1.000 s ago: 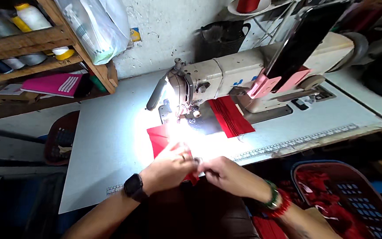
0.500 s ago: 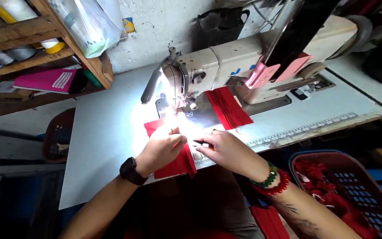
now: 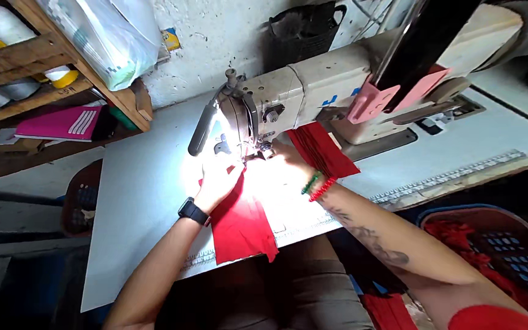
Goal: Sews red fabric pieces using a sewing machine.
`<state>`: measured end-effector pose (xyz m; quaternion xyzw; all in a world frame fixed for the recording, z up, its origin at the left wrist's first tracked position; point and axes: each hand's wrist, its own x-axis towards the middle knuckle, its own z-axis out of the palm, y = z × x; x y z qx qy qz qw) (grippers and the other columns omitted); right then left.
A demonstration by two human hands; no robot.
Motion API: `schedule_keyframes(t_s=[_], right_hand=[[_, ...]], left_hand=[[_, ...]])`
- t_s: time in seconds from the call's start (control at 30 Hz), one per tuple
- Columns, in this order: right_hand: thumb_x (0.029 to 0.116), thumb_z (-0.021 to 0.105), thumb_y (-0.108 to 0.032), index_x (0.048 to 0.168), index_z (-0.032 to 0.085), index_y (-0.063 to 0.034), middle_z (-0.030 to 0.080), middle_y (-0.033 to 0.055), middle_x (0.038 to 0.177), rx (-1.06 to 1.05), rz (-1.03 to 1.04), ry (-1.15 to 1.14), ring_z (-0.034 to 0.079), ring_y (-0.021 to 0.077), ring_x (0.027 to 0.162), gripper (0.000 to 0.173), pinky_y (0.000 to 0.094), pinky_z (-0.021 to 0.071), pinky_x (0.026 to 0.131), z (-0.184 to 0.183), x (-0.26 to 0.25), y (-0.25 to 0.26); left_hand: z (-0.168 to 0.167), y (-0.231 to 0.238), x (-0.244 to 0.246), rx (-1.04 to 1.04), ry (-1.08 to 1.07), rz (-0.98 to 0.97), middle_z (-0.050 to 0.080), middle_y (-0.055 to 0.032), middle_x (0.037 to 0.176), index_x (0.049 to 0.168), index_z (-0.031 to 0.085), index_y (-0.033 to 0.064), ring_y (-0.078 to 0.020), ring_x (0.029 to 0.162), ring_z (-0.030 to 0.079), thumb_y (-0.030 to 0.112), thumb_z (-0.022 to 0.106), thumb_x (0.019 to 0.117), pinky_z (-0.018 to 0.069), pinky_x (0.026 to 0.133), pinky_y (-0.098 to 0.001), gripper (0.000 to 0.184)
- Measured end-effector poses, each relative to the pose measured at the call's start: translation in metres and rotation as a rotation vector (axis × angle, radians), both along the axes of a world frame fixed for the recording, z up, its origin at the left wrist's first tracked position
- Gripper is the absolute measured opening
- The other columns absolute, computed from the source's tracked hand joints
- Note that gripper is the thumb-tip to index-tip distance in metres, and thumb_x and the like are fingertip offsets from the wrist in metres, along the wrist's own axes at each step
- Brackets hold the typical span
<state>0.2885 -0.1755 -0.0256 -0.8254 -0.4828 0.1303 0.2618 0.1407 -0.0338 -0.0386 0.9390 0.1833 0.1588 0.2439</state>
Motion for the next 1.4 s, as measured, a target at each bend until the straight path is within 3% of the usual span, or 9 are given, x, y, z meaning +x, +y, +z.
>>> schedule_keyframes(t_s=[0.1,0.3,0.37,0.47,0.63,0.73,0.87,1.07,1.4], right_hand=[[0.0966,0.068,-0.020,0.106,0.068,0.0070,0.066,0.0273,0.111,-0.088,-0.055,0.014,0.066,0.0426,0.104,0.029,0.0600,0.0513,0.085,0.010,0.005,0.013],[0.0989,0.062,-0.015,0.101,0.068,0.0076,0.068,0.0269,0.100,0.149,-0.020,-0.062,0.069,0.0441,0.094,0.023,0.0611,0.0534,0.077,-0.018,0.017,0.013],[0.0959,0.060,-0.013,0.095,0.067,0.0090,0.068,0.0273,0.093,0.214,-0.014,-0.070,0.070,0.0444,0.089,0.023,0.0608,0.0533,0.072,-0.020,0.018,0.013],[0.0982,0.061,-0.013,0.093,0.066,0.0097,0.067,0.0272,0.095,0.156,0.006,-0.027,0.068,0.0431,0.092,0.024,0.0577,0.0520,0.075,-0.007,0.016,0.008],[0.0954,0.068,-0.012,0.094,0.068,0.0067,0.068,0.0252,0.095,0.161,0.038,-0.066,0.069,0.0414,0.093,0.019,0.0556,0.0530,0.074,-0.010,0.017,0.008],[0.0950,0.068,-0.012,0.091,0.066,0.0044,0.066,0.0234,0.091,0.203,0.044,-0.101,0.069,0.0406,0.087,0.017,0.0552,0.0525,0.068,-0.017,0.018,0.007],[0.0934,0.067,-0.009,0.091,0.066,0.0081,0.067,0.0259,0.092,0.224,0.022,-0.093,0.069,0.0422,0.088,0.017,0.0559,0.0518,0.069,-0.015,0.017,0.008],[0.0898,0.071,-0.003,0.087,0.063,0.0048,0.064,0.0227,0.084,0.298,0.063,-0.143,0.067,0.0400,0.079,0.012,0.0541,0.0515,0.064,-0.025,0.016,0.002],[0.0917,0.070,-0.007,0.093,0.068,0.0075,0.068,0.0257,0.093,0.162,0.076,-0.069,0.069,0.0424,0.091,0.015,0.0558,0.0522,0.072,-0.008,0.019,0.007]], left_hand=[[-0.011,0.010,0.012,-0.030,-0.001,0.069,0.070,-0.0105,0.105,0.096,0.076,0.0070,-0.0272,0.108,0.063,0.027,0.065,0.0986,0.0451,0.100,-0.0527,0.023],[-0.011,0.008,0.012,-0.039,0.027,0.104,0.071,-0.0101,0.109,0.100,0.078,0.0084,-0.0263,0.113,0.061,0.028,0.066,0.0972,0.0388,0.102,-0.0548,0.023],[-0.013,0.008,0.013,-0.030,0.006,0.118,0.071,-0.0102,0.106,0.096,0.077,0.0080,-0.0264,0.110,0.062,0.027,0.067,0.0958,0.0401,0.099,-0.0545,0.022],[-0.013,0.006,0.012,-0.070,-0.004,0.152,0.070,-0.0086,0.106,0.099,0.077,0.0093,-0.0239,0.110,0.061,0.027,0.065,0.0946,0.0414,0.098,-0.0518,0.022],[-0.013,0.004,0.011,-0.035,-0.058,0.199,0.069,-0.0062,0.093,0.094,0.077,0.0095,-0.0187,0.095,0.065,0.022,0.069,0.0902,0.0504,0.083,-0.0431,0.015],[-0.011,0.003,0.012,-0.056,-0.019,0.192,0.068,-0.0067,0.095,0.095,0.077,0.0094,-0.0216,0.101,0.063,0.024,0.067,0.0920,0.0454,0.091,-0.0480,0.018],[-0.013,0.002,0.012,-0.035,-0.034,0.171,0.069,-0.0073,0.097,0.096,0.077,0.0084,-0.0227,0.104,0.062,0.026,0.067,0.0923,0.0442,0.093,-0.0495,0.021],[-0.014,0.003,0.013,-0.052,-0.044,0.165,0.069,-0.0040,0.097,0.097,0.078,0.0115,-0.0200,0.104,0.061,0.028,0.069,0.0926,0.0412,0.096,-0.0491,0.019],[-0.013,0.001,0.012,-0.056,-0.035,0.210,0.065,-0.0041,0.090,0.094,0.077,0.0105,-0.0189,0.098,0.061,0.026,0.069,0.0903,0.0424,0.093,-0.0461,0.018]])
